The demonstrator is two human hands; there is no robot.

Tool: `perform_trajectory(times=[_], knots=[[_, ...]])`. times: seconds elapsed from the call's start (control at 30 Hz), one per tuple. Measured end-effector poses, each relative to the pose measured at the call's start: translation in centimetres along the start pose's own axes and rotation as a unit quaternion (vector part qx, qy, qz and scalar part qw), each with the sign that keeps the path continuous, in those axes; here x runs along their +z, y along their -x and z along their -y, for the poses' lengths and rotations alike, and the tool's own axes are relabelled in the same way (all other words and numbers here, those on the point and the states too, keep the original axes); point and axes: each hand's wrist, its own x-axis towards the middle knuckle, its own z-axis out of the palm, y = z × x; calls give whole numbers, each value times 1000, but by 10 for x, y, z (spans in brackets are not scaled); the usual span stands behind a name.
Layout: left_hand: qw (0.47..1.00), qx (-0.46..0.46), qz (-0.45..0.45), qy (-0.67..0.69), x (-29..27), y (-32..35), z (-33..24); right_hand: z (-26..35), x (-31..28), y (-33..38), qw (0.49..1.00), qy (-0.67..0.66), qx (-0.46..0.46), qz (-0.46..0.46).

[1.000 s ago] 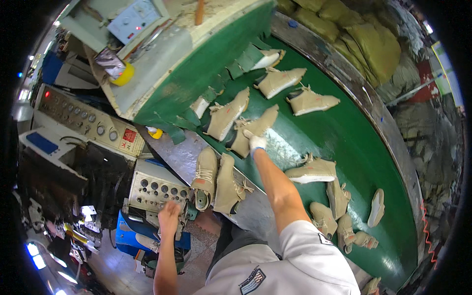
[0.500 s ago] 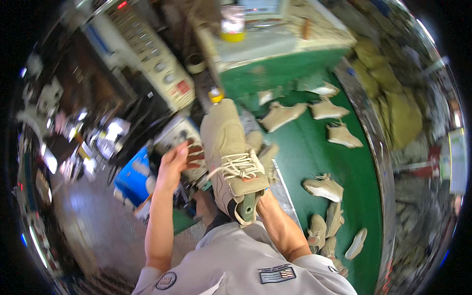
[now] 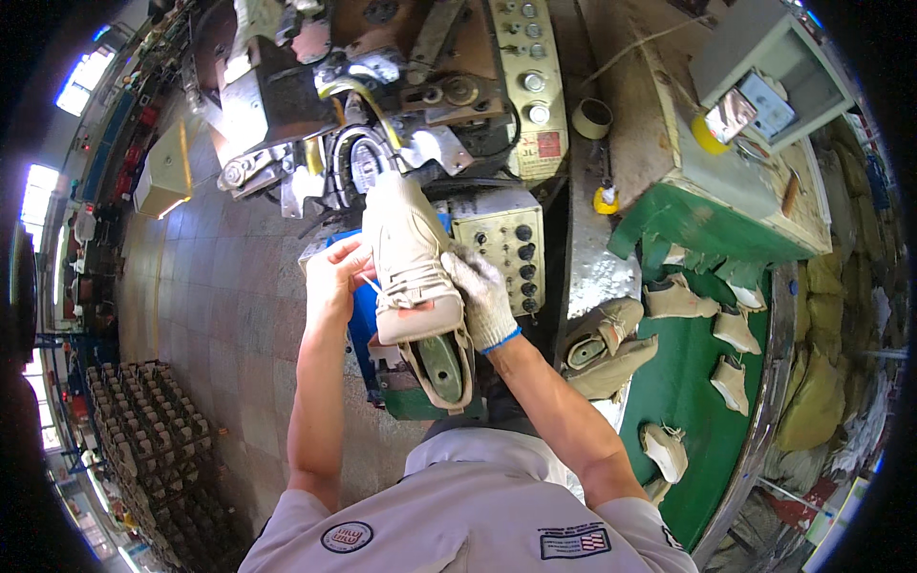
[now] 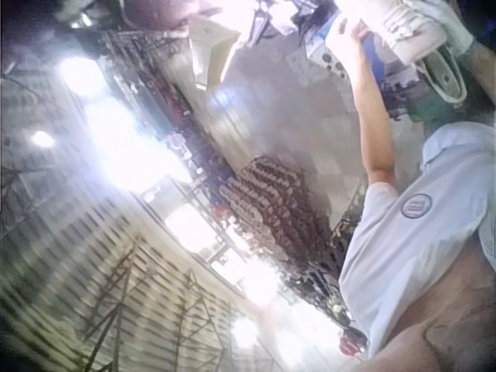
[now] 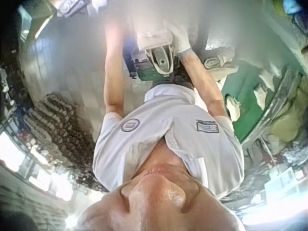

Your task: The person takes a shoe from a colleague, positions it onto a machine, operates the machine to press the shoe parts together, removes the shoe, and places it onto a conveyor belt.

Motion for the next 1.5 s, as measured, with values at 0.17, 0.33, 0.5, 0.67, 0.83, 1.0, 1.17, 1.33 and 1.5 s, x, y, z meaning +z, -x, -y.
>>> perform_trajectory(times=[0.17,0.33,0.5,0.67,0.83,1.0,1.17,1.33,1.5], knots=[[992,55,-80,80,-19,-29,-16,-3,40,-50,999,-31,5,16],[980,106,-77,150,-40,-65,-6,-25,58,-95,998,-17,-62,-3],[996,57,-59,44,-36,-56,31,-50,68,-111,993,-100,-32,-52],[982,-24,72,173,-30,-51,48,-58,65,-114,992,-111,-31,-60],[992,11,45,114,-30,-58,55,-63,63,-118,995,-30,-35,-94],[990,45,28,131,-26,-59,61,-63,62,-120,994,-51,-29,-91],[986,63,19,152,-23,-58,64,-60,64,-121,993,-58,-24,-104],[990,51,-55,120,-35,-59,86,-67,48,-116,993,-22,-50,-102],[945,-49,-106,-306,-92,16,197,-64,-36,-36,951,215,-189,-116]])
